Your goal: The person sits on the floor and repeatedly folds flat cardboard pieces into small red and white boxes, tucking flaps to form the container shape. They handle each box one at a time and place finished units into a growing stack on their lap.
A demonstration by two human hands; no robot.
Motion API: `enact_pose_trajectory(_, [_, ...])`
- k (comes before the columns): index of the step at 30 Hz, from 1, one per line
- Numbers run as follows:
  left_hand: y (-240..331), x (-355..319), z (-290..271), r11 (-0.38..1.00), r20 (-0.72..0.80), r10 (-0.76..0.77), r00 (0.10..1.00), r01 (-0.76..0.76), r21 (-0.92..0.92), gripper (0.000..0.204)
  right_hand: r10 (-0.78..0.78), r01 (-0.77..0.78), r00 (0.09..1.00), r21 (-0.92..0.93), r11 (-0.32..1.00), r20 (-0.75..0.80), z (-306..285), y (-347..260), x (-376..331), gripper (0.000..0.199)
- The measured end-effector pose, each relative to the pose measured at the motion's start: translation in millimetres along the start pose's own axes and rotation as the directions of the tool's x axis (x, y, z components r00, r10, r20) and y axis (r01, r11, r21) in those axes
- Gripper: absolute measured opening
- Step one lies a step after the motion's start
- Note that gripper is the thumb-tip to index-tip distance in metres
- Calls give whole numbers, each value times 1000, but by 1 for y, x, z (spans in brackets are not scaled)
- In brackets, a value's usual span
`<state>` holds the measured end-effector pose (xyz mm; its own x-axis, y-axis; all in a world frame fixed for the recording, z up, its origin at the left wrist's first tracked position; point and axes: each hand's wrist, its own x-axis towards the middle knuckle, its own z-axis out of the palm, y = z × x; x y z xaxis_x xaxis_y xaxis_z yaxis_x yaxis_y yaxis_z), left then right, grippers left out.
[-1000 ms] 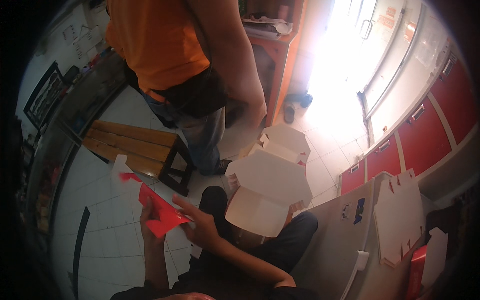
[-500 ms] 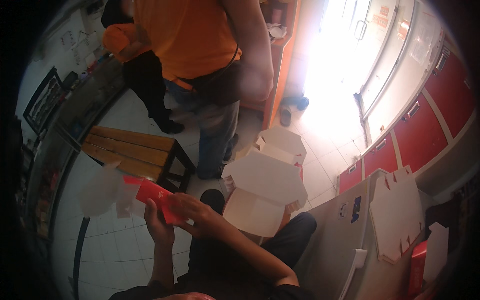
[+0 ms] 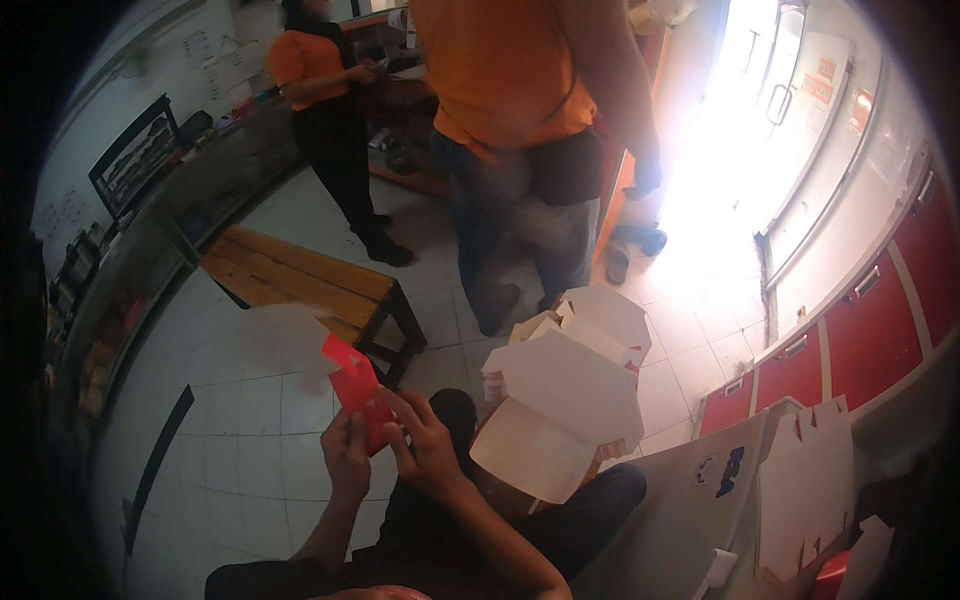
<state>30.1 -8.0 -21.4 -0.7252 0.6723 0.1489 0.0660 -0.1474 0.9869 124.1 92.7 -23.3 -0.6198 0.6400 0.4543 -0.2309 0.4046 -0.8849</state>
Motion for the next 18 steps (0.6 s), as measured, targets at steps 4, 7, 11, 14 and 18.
enact_pose_trajectory(4, [14,-13,-37,953,227,-272,935,230,196,27,42,-47,998,-125,991,-45,2,14,-5,32])
enact_pose_trajectory(7, [12,-19,-66,860,296,-487,822,393,324,31,118,-117,993,-201,973,-4,-1,32,-9,32])
enact_pose_trajectory(11, [6,-27,-77,833,296,-540,788,453,316,31,254,-243,957,-85,966,142,2,43,-19,39])
enact_pose_trajectory(14, [1,-31,-72,861,254,-492,833,421,286,32,322,-312,890,-84,946,324,-7,33,-18,41])
enact_pose_trajectory(18, [5,-32,-57,852,99,-402,910,332,405,40,242,-271,861,1,963,447,-12,33,-23,43])
